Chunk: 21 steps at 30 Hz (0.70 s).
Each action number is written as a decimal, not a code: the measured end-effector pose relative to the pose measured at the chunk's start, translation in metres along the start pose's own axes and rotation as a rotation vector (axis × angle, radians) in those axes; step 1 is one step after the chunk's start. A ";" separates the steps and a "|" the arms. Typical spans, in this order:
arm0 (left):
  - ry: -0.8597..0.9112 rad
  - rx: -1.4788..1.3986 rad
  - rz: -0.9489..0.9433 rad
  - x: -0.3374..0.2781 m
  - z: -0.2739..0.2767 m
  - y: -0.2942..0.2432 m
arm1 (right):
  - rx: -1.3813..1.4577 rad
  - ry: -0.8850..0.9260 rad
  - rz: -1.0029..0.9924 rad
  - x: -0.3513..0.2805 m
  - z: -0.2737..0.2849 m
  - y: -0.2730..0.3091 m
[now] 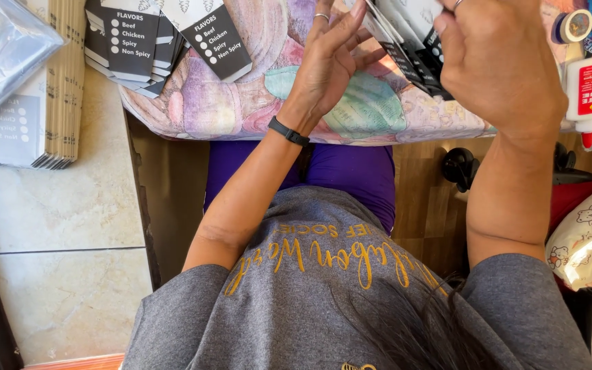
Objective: The person applies glue to the edges of printed paper food wrappers using a bottle and folds them into sleeves. They handle a stack of paper sheets, applying adhesive one by one before setting the completed wrappers aside.
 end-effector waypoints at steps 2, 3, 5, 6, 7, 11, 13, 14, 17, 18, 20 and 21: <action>-0.095 -0.042 0.057 0.001 0.005 0.004 | 0.028 0.115 -0.018 -0.006 -0.011 -0.001; -0.023 -0.079 0.007 0.002 0.001 0.003 | 0.055 0.073 -0.051 -0.013 -0.015 -0.005; 0.048 -0.112 -0.047 0.009 -0.001 0.003 | 0.081 0.027 -0.082 -0.013 -0.014 -0.005; 0.026 -0.143 -0.057 0.013 0.002 0.007 | 0.166 -0.079 -0.007 -0.009 -0.007 0.005; 0.004 -0.174 -0.067 0.016 0.006 0.011 | 0.250 -0.186 0.068 -0.006 0.000 0.014; 0.050 -0.179 -0.144 0.015 0.004 0.008 | 0.222 -0.100 -0.049 -0.012 0.013 0.027; 0.049 -0.158 -0.206 0.014 0.013 0.007 | 0.503 -0.032 -0.222 -0.019 0.015 0.029; 0.047 -0.158 -0.206 0.013 0.013 0.006 | 0.504 -0.031 -0.222 -0.024 0.008 0.031; 0.102 -0.039 -0.230 0.012 0.012 0.005 | 0.550 -0.126 -0.318 -0.040 -0.005 0.031; 0.084 0.010 -0.220 0.014 0.013 0.005 | 0.552 -0.223 -0.281 -0.041 -0.002 0.031; 0.066 0.060 -0.207 0.016 0.011 0.005 | 0.555 -0.321 -0.244 -0.044 0.000 0.028; -0.050 -0.044 -0.132 0.018 0.012 0.007 | 0.587 -0.358 -0.225 -0.046 0.000 0.026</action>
Point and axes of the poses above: each hand's wrist, its own x-axis towards the middle knuckle, its own z-axis out of the back of the hand, y = z × x, the point moved 4 cm from there along x, towards the middle knuckle, and after that the axes turned 13 degrees about z, right-handed, at the moved point
